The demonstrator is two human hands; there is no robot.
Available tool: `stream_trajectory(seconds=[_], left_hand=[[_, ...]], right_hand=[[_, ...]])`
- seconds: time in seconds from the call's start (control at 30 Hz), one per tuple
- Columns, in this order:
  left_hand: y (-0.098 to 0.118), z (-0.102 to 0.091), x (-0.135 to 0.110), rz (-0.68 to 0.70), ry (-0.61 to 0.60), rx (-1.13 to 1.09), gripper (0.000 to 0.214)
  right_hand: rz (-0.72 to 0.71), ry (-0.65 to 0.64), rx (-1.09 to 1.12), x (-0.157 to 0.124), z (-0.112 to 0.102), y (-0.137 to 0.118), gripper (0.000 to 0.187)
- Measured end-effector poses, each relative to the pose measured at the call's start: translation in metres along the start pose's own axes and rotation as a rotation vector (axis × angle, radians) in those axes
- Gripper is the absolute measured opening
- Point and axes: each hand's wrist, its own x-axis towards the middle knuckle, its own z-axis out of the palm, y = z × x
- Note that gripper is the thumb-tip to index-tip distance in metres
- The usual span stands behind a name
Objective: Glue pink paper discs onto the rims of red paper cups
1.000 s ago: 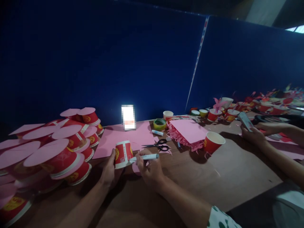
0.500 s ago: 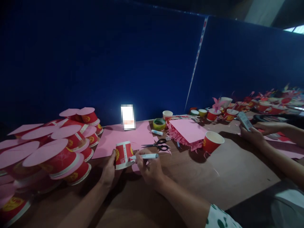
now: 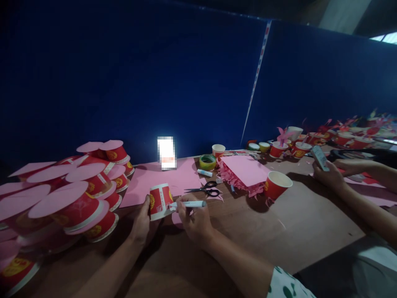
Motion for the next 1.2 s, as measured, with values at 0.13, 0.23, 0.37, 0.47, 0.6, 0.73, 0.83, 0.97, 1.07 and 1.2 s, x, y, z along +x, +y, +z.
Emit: stream_trajectory(seconds=[0.13, 0.23, 0.37, 0.47, 0.6, 0.73, 0.83, 0.97, 1.07, 1.2], left_hand=[[-0.001, 0.001, 0.000, 0.013, -0.006, 0.014, 0.032], [0.000, 0.002, -0.001, 0.011, -0.033, 0.009, 0.034], [0.001, 0.003, -0.002, 0.008, -0.002, 0.038, 0.034], [0.002, 0.004, -0.003, -0.001, -0.004, 0.074, 0.034], [0.002, 0.005, -0.003, 0.003, 0.006, 0.083, 0.037], [0.000, 0.001, -0.001, -0.021, -0.093, 0.055, 0.042], [0.000, -0.001, -0.001, -0.031, -0.097, 0.043, 0.043], [0.002, 0.001, -0.004, -0.038, -0.073, 0.069, 0.039], [0.002, 0.002, -0.003, -0.018, -0.075, 0.054, 0.039], [0.001, 0.002, 0.000, 0.017, -0.094, 0.040, 0.041]], right_hand=[[-0.008, -0.035, 0.040, -0.002, 0.002, 0.002, 0.012], [-0.001, -0.016, 0.040, -0.001, 0.002, 0.003, 0.015], [0.003, 0.006, 0.061, -0.002, 0.001, 0.002, 0.015], [-0.019, -0.064, 0.084, -0.004, 0.002, -0.001, 0.013], [0.057, -0.061, 0.194, -0.003, 0.006, -0.004, 0.019], [0.138, 0.007, 0.348, 0.002, 0.010, -0.002, 0.022], [0.204, -0.039, 0.405, 0.004, 0.011, 0.001, 0.026], [0.189, -0.028, 0.395, 0.003, 0.010, 0.001, 0.023], [0.128, -0.089, 0.290, 0.002, 0.007, -0.001, 0.018], [0.033, -0.087, 0.135, 0.002, 0.002, -0.005, 0.014]])
